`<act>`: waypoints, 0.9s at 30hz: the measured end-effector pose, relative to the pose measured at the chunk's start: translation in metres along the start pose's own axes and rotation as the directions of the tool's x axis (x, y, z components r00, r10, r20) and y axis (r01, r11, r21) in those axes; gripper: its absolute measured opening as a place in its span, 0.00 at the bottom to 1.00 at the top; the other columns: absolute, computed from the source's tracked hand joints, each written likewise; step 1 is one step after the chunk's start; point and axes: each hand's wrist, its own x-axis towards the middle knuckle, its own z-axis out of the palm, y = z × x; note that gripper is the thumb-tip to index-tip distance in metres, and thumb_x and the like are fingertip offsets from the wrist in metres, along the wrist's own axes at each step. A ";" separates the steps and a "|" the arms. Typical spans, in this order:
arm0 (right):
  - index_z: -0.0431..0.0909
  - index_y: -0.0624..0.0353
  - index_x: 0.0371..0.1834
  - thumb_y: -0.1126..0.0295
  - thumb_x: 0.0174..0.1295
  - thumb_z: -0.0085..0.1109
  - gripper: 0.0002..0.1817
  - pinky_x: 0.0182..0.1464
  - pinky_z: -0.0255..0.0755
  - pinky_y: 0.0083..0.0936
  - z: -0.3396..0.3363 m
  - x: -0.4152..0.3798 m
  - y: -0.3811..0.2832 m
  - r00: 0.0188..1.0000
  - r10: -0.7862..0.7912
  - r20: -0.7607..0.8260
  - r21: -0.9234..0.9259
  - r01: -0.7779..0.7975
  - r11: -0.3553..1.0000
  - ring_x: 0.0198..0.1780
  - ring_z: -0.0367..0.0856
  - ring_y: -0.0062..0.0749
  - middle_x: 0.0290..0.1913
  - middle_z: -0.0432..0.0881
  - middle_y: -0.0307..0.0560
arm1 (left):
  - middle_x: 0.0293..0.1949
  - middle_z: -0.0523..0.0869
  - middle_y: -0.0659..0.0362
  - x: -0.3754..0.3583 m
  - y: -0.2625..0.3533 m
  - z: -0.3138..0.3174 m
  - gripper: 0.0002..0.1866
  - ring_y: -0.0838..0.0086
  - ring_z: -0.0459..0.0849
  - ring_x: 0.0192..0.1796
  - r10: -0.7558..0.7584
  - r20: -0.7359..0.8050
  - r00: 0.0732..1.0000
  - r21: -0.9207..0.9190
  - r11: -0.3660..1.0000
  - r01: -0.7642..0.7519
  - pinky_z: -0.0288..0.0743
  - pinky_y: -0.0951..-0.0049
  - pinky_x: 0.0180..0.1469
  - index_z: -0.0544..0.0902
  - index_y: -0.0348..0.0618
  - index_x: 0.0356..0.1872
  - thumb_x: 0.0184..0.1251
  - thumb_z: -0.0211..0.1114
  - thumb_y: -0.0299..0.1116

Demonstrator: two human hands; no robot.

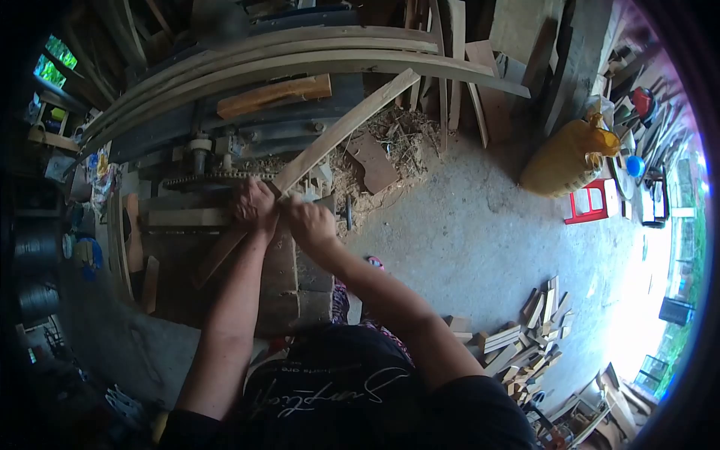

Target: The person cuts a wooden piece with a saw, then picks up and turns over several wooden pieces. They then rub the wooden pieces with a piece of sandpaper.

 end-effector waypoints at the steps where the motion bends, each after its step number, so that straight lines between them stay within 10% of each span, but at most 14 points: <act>1: 0.67 0.60 0.51 0.70 0.61 0.47 0.15 0.36 0.78 0.36 -0.005 -0.015 0.005 0.991 -0.069 -0.114 -0.004 0.069 0.998 0.34 0.85 0.39 0.31 0.82 0.49 | 0.36 0.81 0.55 0.003 -0.001 0.004 0.08 0.61 0.80 0.44 0.012 -0.060 0.998 -0.020 1.000 -0.013 0.70 0.52 0.45 0.77 0.46 0.32 0.62 0.54 0.38; 2: 0.65 0.61 0.54 0.70 0.60 0.46 0.18 0.36 0.77 0.35 -0.024 -0.025 0.002 0.986 0.082 0.148 -0.016 -0.080 0.997 0.36 0.84 0.38 0.32 0.81 0.48 | 0.36 0.81 0.55 0.005 0.001 0.002 0.08 0.61 0.80 0.44 0.019 -0.055 0.998 -0.024 1.000 -0.020 0.70 0.52 0.45 0.77 0.46 0.32 0.62 0.54 0.38; 27: 0.67 0.58 0.41 0.69 0.61 0.47 0.08 0.37 0.77 0.35 0.000 0.007 -0.002 0.995 0.099 0.020 0.125 -0.100 0.987 0.35 0.84 0.46 0.31 0.82 0.54 | 0.34 0.81 0.52 0.008 -0.001 0.013 0.08 0.57 0.79 0.42 -0.038 0.043 0.998 -0.039 0.998 0.039 0.71 0.53 0.45 0.77 0.44 0.33 0.60 0.56 0.37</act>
